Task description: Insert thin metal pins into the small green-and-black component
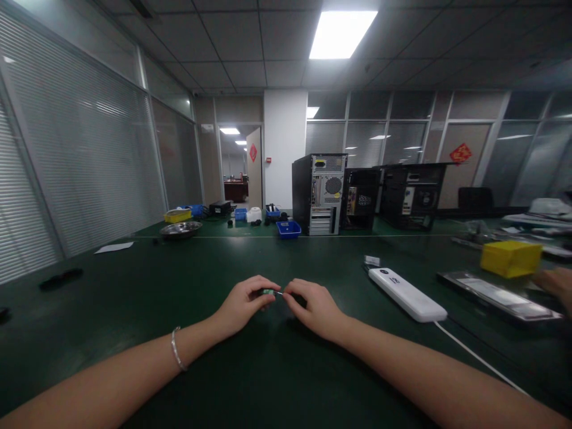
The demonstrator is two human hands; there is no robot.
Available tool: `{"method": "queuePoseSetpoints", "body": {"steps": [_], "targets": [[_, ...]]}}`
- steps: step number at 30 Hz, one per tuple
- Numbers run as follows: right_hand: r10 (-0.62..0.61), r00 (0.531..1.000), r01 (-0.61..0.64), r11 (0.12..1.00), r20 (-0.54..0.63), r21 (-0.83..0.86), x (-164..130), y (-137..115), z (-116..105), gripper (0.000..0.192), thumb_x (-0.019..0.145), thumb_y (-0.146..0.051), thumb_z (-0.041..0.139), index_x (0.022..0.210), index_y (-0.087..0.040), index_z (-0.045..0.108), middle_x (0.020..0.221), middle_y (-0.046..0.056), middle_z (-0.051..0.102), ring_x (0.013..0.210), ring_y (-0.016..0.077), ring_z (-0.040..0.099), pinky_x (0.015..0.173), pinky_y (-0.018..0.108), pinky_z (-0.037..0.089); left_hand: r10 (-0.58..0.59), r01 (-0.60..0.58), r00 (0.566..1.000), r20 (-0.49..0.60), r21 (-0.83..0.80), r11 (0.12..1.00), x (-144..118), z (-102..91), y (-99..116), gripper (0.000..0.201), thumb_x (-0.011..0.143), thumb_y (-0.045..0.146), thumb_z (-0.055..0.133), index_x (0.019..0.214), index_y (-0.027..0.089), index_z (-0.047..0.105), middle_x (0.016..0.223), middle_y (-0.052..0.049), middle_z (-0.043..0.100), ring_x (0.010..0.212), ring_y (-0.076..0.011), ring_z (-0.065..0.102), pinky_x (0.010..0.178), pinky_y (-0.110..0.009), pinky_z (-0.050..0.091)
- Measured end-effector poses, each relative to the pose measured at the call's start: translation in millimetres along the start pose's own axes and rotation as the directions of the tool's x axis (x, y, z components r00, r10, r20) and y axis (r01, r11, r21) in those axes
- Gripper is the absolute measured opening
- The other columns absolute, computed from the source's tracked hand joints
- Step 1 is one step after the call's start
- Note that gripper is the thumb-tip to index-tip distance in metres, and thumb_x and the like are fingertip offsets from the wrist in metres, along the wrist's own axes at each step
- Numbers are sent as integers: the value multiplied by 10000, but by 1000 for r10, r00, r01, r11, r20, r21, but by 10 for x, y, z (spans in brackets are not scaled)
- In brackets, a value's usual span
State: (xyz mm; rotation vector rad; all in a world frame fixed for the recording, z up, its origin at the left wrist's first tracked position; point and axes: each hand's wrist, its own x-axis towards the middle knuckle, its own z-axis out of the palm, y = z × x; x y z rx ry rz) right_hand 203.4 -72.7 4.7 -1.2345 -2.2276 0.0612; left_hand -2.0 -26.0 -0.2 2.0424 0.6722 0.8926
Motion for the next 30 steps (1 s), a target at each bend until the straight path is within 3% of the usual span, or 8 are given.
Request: {"method": "queuePoseSetpoints", "body": {"steps": [19, 25, 30], "targets": [[-45, 999, 44, 996, 15, 80, -13, -52, -19, 177, 933, -237, 430, 881, -193, 593, 790, 3, 611, 723, 143, 569, 632, 228, 406, -137, 158, 985, 110, -225, 961, -11, -3, 130, 262, 803, 277, 623, 1033, 162, 669, 865, -33, 590, 705, -144, 554, 672, -294, 472], [-9, 1000, 9, 997, -1, 70, -3, -40, -4, 186, 936, -248, 427, 883, -194, 597, 799, 7, 616, 734, 148, 567, 647, 234, 401, -179, 185, 983, 45, -273, 944, 4, 17, 130, 306, 783, 291, 650, 1051, 143, 666, 867, -52, 636, 732, -156, 554, 710, -306, 461], [36, 999, -38, 996, 21, 79, 2, -18, 10, 177, 926, -264, 443, 872, -193, 596, 809, 14, 623, 735, 155, 566, 622, 227, 392, -221, 181, 974, -43, -435, 882, 44, 18, 7, 284, 866, 326, 540, 1032, 135, 669, 1025, -102, 648, 892, -198, 586, 825, -341, 460]]}}
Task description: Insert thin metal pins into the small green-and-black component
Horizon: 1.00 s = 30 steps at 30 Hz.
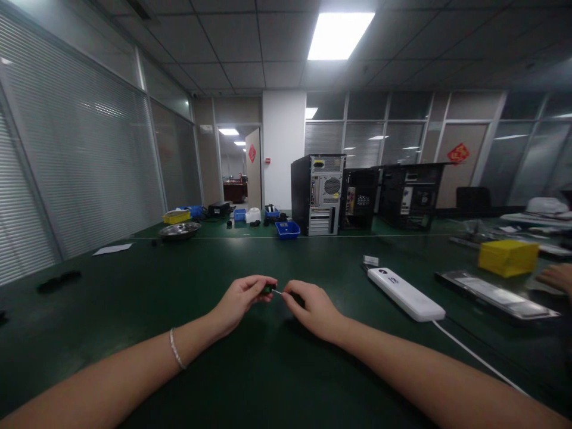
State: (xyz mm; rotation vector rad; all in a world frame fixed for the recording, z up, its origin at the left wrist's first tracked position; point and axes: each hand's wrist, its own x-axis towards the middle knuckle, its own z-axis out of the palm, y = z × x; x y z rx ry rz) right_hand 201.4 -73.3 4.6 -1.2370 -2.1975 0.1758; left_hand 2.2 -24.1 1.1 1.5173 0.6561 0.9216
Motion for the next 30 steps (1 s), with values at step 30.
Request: {"method": "queuePoseSetpoints", "body": {"steps": [30], "targets": [[30, 998, -31, 999, -52, -21, 24, 78, 49, 187, 916, -270, 459, 812, -196, 595, 776, 5, 623, 721, 154, 570, 637, 243, 374, 19, -19, 1000, -4, 80, 997, 8, -24, -41, 378, 766, 157, 638, 1137, 183, 568, 1028, -65, 613, 978, -213, 591, 815, -336, 488]]}}
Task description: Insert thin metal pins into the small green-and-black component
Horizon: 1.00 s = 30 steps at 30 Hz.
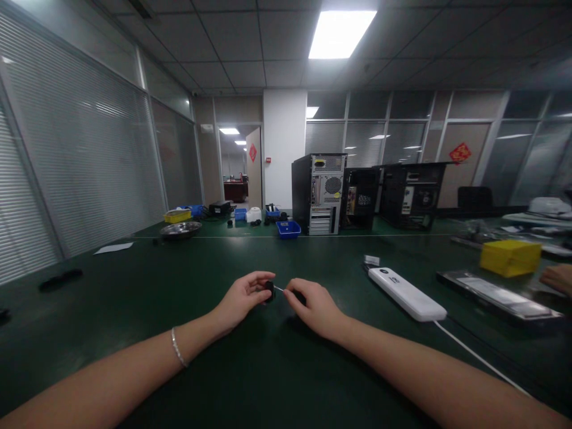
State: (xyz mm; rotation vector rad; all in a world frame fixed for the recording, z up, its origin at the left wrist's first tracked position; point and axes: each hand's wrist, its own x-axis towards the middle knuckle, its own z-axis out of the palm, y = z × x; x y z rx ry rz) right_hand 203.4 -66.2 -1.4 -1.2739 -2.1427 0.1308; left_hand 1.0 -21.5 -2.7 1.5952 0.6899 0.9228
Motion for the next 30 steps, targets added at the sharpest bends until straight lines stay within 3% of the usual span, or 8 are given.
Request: {"method": "queuePoseSetpoints", "body": {"steps": [6, 13, 18, 22, 30], "targets": [[6, 1000, -6, 1000, 10, 2, -8, -16, -24, 191, 917, -275, 455, 827, -197, 605, 786, 6, 630, 716, 151, 573, 618, 236, 370, 27, -28, 999, -23, -52, 998, 15, 0, -9, 313, 756, 135, 646, 1067, 151, 615, 1057, -83, 637, 1013, -228, 603, 888, -370, 486], [10, 1000, -10, 1000, 7, -11, -3, 2, -16, 187, 910, -267, 462, 811, -193, 603, 772, 4, 620, 712, 150, 566, 619, 239, 362, 40, -40, 999, 4, -6, 999, 0, 5, 30, 249, 751, 182, 669, 993, 134, 638, 979, -72, 668, 868, -207, 654, 836, -379, 522], [2, 1000, -2, 1000, 17, 0, 0, 8, -12, 189, 907, -269, 465, 798, -195, 602, 765, 5, 614, 716, 156, 561, 634, 247, 373, 93, -95, 995, 24, 100, 990, -16, -3, 22, 257, 757, 185, 665, 1011, 146, 657, 1001, -73, 676, 923, -217, 645, 876, -376, 506], [-18, 999, 16, 999, 37, 32, -6, -1, -31, 199, 910, -270, 465, 792, -193, 607, 759, 7, 610, 717, 157, 560, 638, 249, 384, 102, -103, 995, 13, 173, 980, -5, -15, 15, 225, 774, 216, 645, 983, 147, 694, 940, -75, 708, 851, -213, 662, 836, -369, 514], [-61, 996, 49, 987, 68, 153, -12, 5, -39, 239, 926, -265, 449, 780, -170, 613, 719, -8, 593, 690, 139, 556, 625, 227, 397, 17, -17, 1000, 7, 35, 999, 8, -2, 21, 245, 727, 204, 701, 959, 126, 711, 965, -89, 717, 849, -218, 674, 839, -379, 525]]}}
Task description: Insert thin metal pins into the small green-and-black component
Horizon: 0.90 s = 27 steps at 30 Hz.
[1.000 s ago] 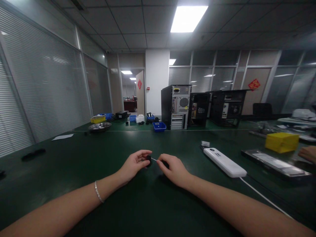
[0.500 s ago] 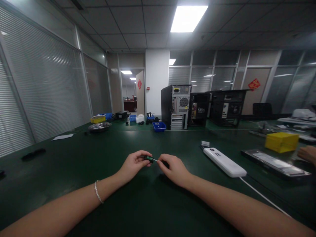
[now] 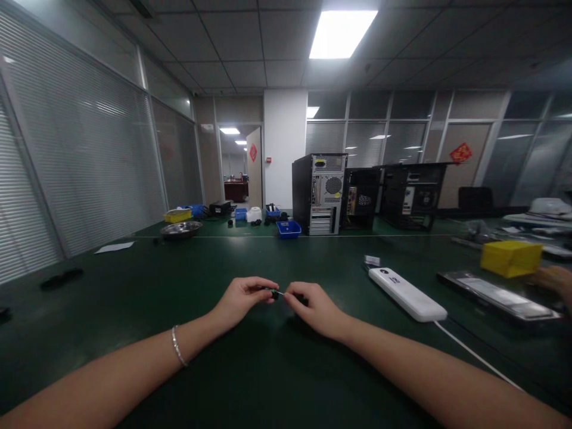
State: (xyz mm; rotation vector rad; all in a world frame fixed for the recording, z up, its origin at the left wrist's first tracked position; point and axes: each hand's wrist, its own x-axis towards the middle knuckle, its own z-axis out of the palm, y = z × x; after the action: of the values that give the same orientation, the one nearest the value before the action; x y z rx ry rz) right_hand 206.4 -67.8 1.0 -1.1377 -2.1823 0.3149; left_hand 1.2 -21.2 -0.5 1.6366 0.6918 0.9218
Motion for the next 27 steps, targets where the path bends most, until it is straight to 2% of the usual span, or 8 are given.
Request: {"method": "queuePoseSetpoints", "body": {"steps": [5, 8, 12, 15, 20, 23, 27], "targets": [[5, 1000, -5, 997, 0, 74, 17, -22, 6, 259, 942, -274, 425, 813, -161, 619, 715, -13, 594, 684, 130, 559, 620, 215, 406, -24, 21, 999, -23, -107, 994, 9, 19, -44, 263, 714, 240, 725, 955, 135, 711, 986, -89, 712, 855, -210, 667, 855, -385, 519], [29, 999, -27, 996, -16, 87, 24, -19, 10, 266, 939, -288, 435, 794, -160, 616, 702, -12, 586, 672, 130, 549, 612, 217, 404, -12, 9, 1000, -27, -101, 995, 16, 11, -38, 264, 747, 270, 694, 975, 139, 699, 994, -89, 702, 871, -215, 655, 825, -371, 519], [63, 997, -58, 994, -44, 92, 22, 16, 15, 266, 936, -297, 439, 788, -161, 613, 706, -7, 587, 670, 135, 546, 612, 226, 404, 8, -8, 1000, -9, 63, 998, 4, -20, 38, 244, 819, 310, 594, 973, 140, 679, 904, -66, 687, 829, -197, 628, 763, -334, 499], [75, 996, -70, 993, -50, 95, 19, 40, 15, 258, 937, -295, 437, 807, -165, 618, 725, -4, 597, 678, 137, 553, 621, 231, 410, -7, -17, 996, 91, 265, 964, -26, -30, 93, 251, 863, 335, 511, 897, 146, 673, 825, -39, 659, 809, -187, 598, 759, -315, 465], [78, 996, -74, 993, -46, 90, 24, 46, 22, 258, 931, -304, 447, 805, -166, 625, 712, -5, 596, 666, 135, 551, 611, 229, 410, 62, -197, 969, 241, 593, 781, -64, -11, 83, 281, 902, 352, 433, 865, 202, 668, 868, -28, 622, 885, -198, 535, 814, -311, 402], [77, 996, -72, 994, -49, 83, 31, 44, 33, 261, 932, -304, 445, 801, -167, 624, 704, -8, 593, 660, 133, 550, 612, 228, 409, 112, -276, 952, 285, 641, 716, -59, -10, 50, 264, 909, 339, 434, 876, 221, 668, 934, -34, 619, 945, -203, 511, 851, -314, 377], [69, 996, -65, 996, -51, 69, 38, 35, 41, 261, 929, -292, 448, 783, -164, 622, 699, -8, 598, 665, 131, 554, 615, 225, 407, 105, -280, 948, 299, 639, 716, -49, -20, 28, 276, 919, 337, 412, 943, 241, 670, 1010, -39, 607, 996, -209, 498, 881, -328, 370]]}}
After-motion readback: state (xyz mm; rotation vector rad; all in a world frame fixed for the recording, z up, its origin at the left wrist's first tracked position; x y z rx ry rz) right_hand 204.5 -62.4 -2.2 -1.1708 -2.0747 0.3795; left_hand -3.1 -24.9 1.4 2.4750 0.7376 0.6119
